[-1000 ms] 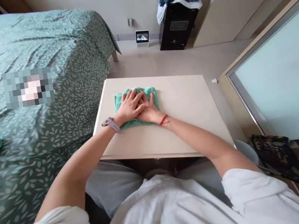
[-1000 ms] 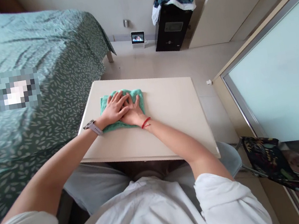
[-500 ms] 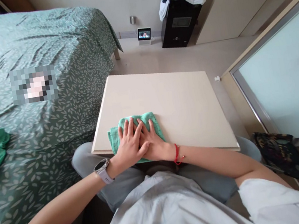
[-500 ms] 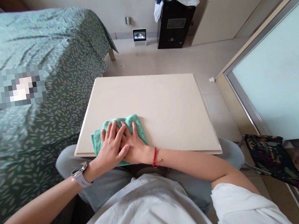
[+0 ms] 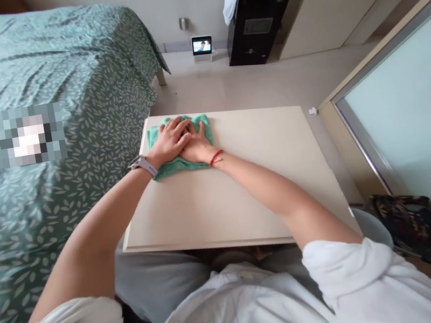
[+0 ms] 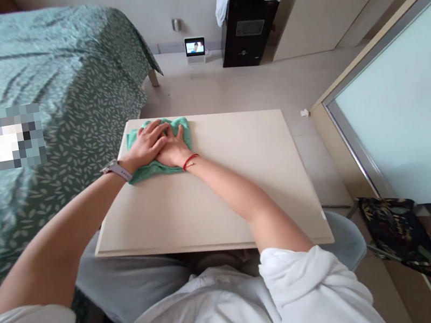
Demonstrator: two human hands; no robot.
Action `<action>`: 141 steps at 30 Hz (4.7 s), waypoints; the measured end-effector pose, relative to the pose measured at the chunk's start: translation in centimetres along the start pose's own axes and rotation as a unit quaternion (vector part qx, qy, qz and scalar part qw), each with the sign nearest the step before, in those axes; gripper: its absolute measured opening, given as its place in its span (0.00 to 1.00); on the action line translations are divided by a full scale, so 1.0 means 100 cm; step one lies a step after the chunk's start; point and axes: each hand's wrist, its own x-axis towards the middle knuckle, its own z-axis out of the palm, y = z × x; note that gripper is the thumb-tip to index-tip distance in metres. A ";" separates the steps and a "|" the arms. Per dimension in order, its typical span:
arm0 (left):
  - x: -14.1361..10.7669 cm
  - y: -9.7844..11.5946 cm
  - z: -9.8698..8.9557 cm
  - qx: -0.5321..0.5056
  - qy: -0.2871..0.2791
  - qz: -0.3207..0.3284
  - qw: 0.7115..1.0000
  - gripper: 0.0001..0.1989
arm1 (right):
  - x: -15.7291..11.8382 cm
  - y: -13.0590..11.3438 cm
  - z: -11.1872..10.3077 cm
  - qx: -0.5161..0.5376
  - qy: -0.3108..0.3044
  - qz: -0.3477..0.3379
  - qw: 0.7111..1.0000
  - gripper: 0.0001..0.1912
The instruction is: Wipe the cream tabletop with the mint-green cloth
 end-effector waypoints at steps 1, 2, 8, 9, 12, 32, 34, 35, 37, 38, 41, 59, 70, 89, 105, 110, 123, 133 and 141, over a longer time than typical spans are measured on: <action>0.011 -0.008 -0.001 -0.001 0.003 0.007 1.000 0.38 | 0.010 0.004 -0.002 0.002 0.009 0.005 1.000 0.36; 0.020 -0.015 -0.002 -0.002 0.006 0.013 1.000 0.38 | 0.019 0.007 -0.003 0.001 0.015 0.013 1.000 0.36; 0.049 -0.038 -0.004 -0.006 0.018 0.028 0.999 0.37 | 0.045 0.012 -0.007 -0.017 0.020 0.057 0.998 0.35; 0.049 -0.039 -0.004 -0.004 0.019 0.026 0.999 0.37 | 0.045 0.012 -0.006 -0.018 0.026 0.055 0.998 0.35; 0.044 -0.036 0.000 0.007 0.024 0.009 1.000 0.37 | 0.040 0.010 -0.005 -0.026 0.030 0.056 0.998 0.35; -0.205 0.080 0.018 -0.032 -0.042 0.029 0.998 0.45 | -0.179 -0.107 0.051 -0.010 -0.006 -0.047 0.999 0.44; -0.223 0.087 0.020 -0.030 -0.038 0.032 0.998 0.44 | -0.190 -0.114 0.054 -0.006 -0.010 -0.058 0.998 0.46; -0.227 0.088 0.020 -0.029 -0.036 0.028 0.999 0.43 | -0.191 -0.114 0.054 -0.003 -0.015 -0.062 0.998 0.46; -0.223 0.087 0.018 -0.025 -0.036 0.004 0.999 0.42 | -0.183 -0.111 0.050 0.004 -0.034 -0.073 0.997 0.46; -0.215 0.084 0.016 -0.023 -0.037 -0.012 0.999 0.42 | -0.174 -0.107 0.046 0.007 -0.044 -0.079 0.996 0.45; -0.176 0.065 0.009 -0.015 -0.036 -0.049 0.998 0.43 | -0.134 -0.092 0.034 0.009 -0.055 -0.077 0.995 0.42; 0.029 -0.103 -0.017 -0.041 0.055 0.009 0.998 0.40 | 0.076 -0.032 -0.004 0.033 0.037 0.032 0.998 0.36; -0.017 -0.091 -0.013 -0.059 0.071 -0.017 0.996 0.42 | 0.048 -0.052 0.004 0.016 0.030 -0.013 0.999 0.33; -0.248 0.081 0.017 0.021 0.106 -0.170 0.979 0.35 | -0.144 -0.122 0.056 -0.003 0.014 -0.238 0.971 0.44; 0.001 0.025 0.015 -0.005 0.047 -0.009 0.999 0.33 | -0.016 0.014 0.001 0.011 0.005 -0.015 1.000 0.39; 0.056 -0.002 0.012 -0.003 0.033 0.015 0.999 0.33 | 0.022 0.036 -0.011 0.035 0.034 0.038 0.998 0.36; 0.036 0.011 0.017 -0.004 0.037 -0.007 0.999 0.35 | 0.000 0.028 -0.009 0.004 0.023 0.043 0.999 0.38; -0.060 0.092 0.037 0.001 -0.011 -0.002 1.000 0.42 | -0.112 0.006 0.021 -0.005 0.023 -0.006 1.000 0.39; -0.141 0.161 0.062 -0.056 -0.065 0.033 0.996 0.48 | -0.224 -0.011 0.057 -0.004 0.038 -0.026 0.999 0.43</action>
